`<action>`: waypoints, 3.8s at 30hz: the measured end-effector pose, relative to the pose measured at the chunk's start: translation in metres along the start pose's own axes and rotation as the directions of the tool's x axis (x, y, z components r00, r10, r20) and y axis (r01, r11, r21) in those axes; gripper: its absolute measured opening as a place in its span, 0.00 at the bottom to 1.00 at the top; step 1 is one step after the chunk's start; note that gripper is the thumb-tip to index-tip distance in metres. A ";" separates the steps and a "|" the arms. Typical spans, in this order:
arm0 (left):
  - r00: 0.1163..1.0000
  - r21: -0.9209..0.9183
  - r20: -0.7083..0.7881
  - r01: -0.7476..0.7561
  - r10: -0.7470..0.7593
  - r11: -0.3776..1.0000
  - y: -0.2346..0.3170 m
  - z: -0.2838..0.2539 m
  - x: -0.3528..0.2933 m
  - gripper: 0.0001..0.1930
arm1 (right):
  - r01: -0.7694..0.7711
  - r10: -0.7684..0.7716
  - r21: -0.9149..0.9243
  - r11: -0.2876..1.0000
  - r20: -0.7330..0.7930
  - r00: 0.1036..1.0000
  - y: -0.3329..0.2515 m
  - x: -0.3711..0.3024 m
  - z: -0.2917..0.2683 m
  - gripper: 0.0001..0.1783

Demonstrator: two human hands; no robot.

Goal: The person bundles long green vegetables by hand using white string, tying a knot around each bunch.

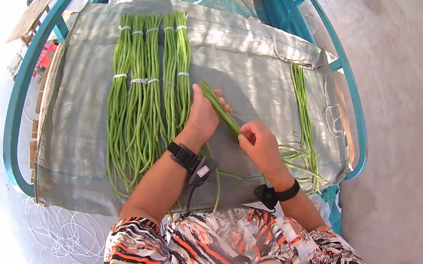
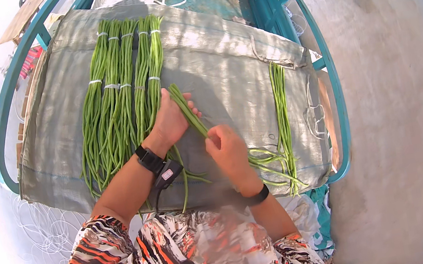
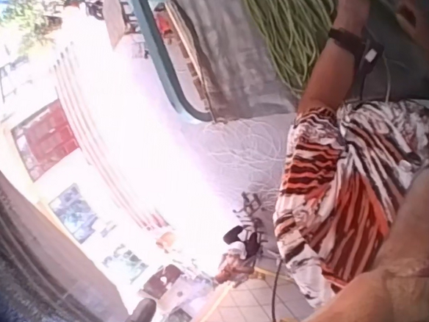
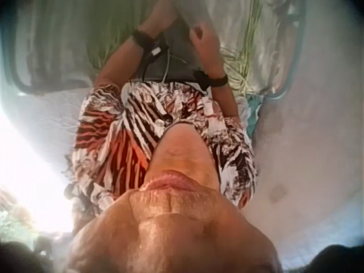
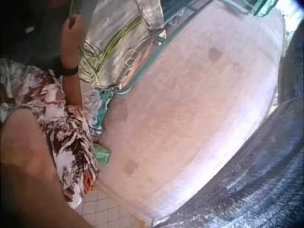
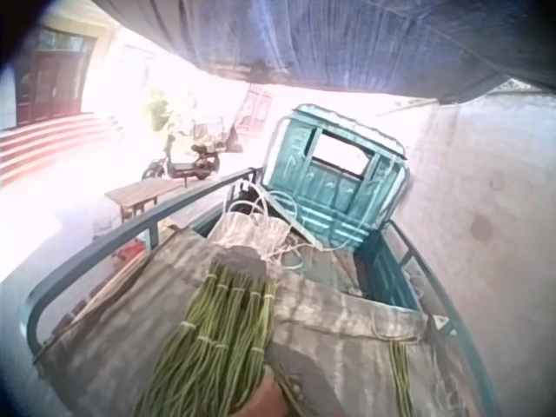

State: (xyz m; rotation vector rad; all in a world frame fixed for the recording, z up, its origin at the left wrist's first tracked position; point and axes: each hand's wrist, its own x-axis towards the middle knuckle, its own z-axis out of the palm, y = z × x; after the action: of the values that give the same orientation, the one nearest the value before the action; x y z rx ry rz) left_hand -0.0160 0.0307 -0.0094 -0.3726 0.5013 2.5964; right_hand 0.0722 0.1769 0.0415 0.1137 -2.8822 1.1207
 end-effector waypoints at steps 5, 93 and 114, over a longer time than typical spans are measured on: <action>1.000 0.048 -0.007 -0.013 0.014 0.999 -0.005 -0.005 0.006 0.21 | -0.023 0.020 -0.070 0.997 -0.045 0.999 -0.009 -0.012 0.007 0.07; 0.998 0.166 -0.028 -0.048 0.053 0.985 -0.001 -0.003 -0.003 0.10 | -0.377 0.292 0.538 0.754 0.239 0.926 0.014 0.005 -0.025 0.07; 0.999 0.018 0.051 0.002 -0.003 1.000 -0.006 0.000 0.004 0.08 | -0.398 0.323 0.282 0.873 0.276 0.905 0.037 -0.001 -0.032 0.10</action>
State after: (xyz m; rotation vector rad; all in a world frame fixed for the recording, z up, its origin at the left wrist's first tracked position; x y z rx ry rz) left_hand -0.0164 0.0366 -0.0126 -0.3003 0.5056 2.5905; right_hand 0.0710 0.2262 0.0403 -0.3325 -2.9480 1.7645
